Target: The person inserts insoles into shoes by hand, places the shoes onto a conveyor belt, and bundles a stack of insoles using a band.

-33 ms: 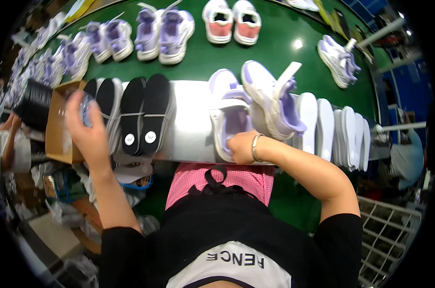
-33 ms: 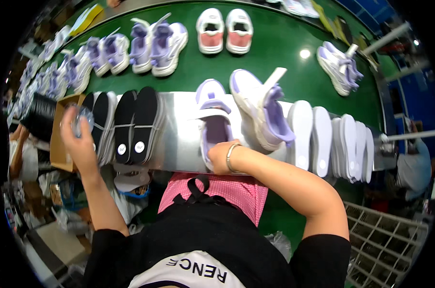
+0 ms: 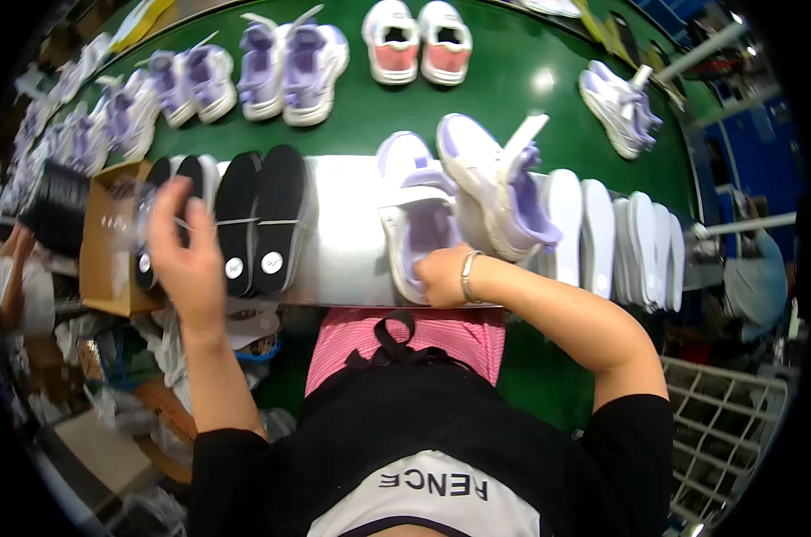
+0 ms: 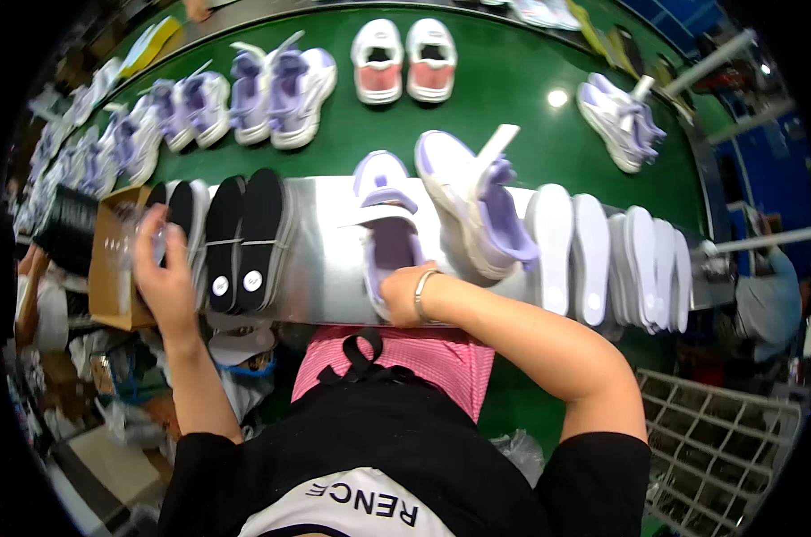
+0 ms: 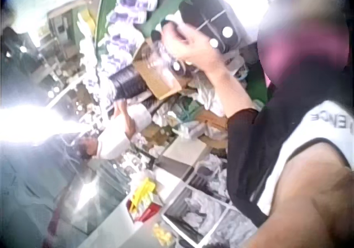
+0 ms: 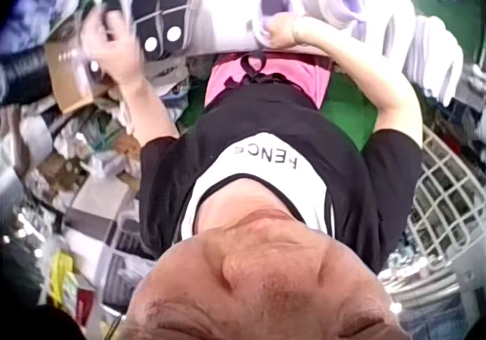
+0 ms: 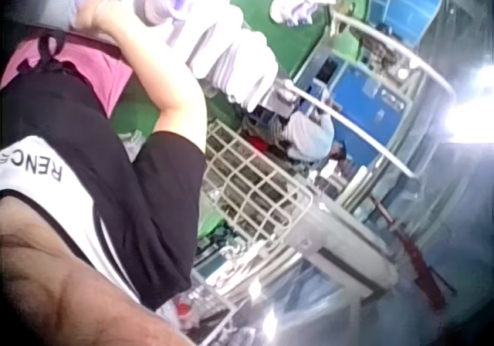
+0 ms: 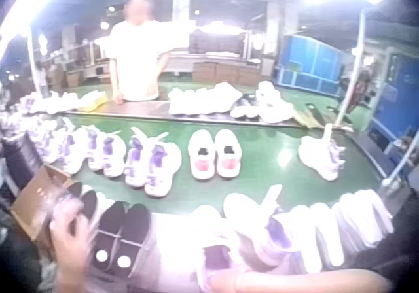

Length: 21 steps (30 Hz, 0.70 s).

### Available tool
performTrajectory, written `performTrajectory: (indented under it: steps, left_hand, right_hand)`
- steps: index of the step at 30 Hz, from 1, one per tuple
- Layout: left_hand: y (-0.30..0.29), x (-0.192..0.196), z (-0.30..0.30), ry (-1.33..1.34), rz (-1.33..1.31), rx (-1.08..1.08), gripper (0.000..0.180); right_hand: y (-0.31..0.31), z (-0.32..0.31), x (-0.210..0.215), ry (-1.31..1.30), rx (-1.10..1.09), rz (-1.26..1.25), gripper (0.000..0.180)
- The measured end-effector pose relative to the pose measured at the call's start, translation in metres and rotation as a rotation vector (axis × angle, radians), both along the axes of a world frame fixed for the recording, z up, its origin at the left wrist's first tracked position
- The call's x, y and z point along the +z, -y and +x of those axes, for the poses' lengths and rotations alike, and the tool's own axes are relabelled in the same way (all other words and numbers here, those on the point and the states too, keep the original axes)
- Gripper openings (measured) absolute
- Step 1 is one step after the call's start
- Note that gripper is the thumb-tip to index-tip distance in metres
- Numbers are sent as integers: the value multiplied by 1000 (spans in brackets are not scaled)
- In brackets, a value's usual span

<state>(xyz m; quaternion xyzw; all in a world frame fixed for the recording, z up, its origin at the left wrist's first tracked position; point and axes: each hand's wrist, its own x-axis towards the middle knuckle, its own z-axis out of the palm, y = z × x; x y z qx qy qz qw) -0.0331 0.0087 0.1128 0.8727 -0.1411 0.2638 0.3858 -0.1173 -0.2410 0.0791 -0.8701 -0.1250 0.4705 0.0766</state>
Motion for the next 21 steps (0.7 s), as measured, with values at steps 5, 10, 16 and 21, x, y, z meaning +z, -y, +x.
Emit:
performTrajectory:
  steps: [5,10,16,21]
  left_hand:
    - [97,-36,-72,-160,2,-809,33]
    - [127,-67,-89,-123,270,-889,47]
    - [110,-67,-54,-134,444,-697,36]
    - [124,-46,-54,-143,355,-671,38]
  right_hand:
    - [13,-40,-1,558,-219,295,40]
    - [81,-73,15,1095,-504,191,30]
    - [94,-98,-4,942,-665,18,22]
    - [115,-102,4,992,-645,355,37]
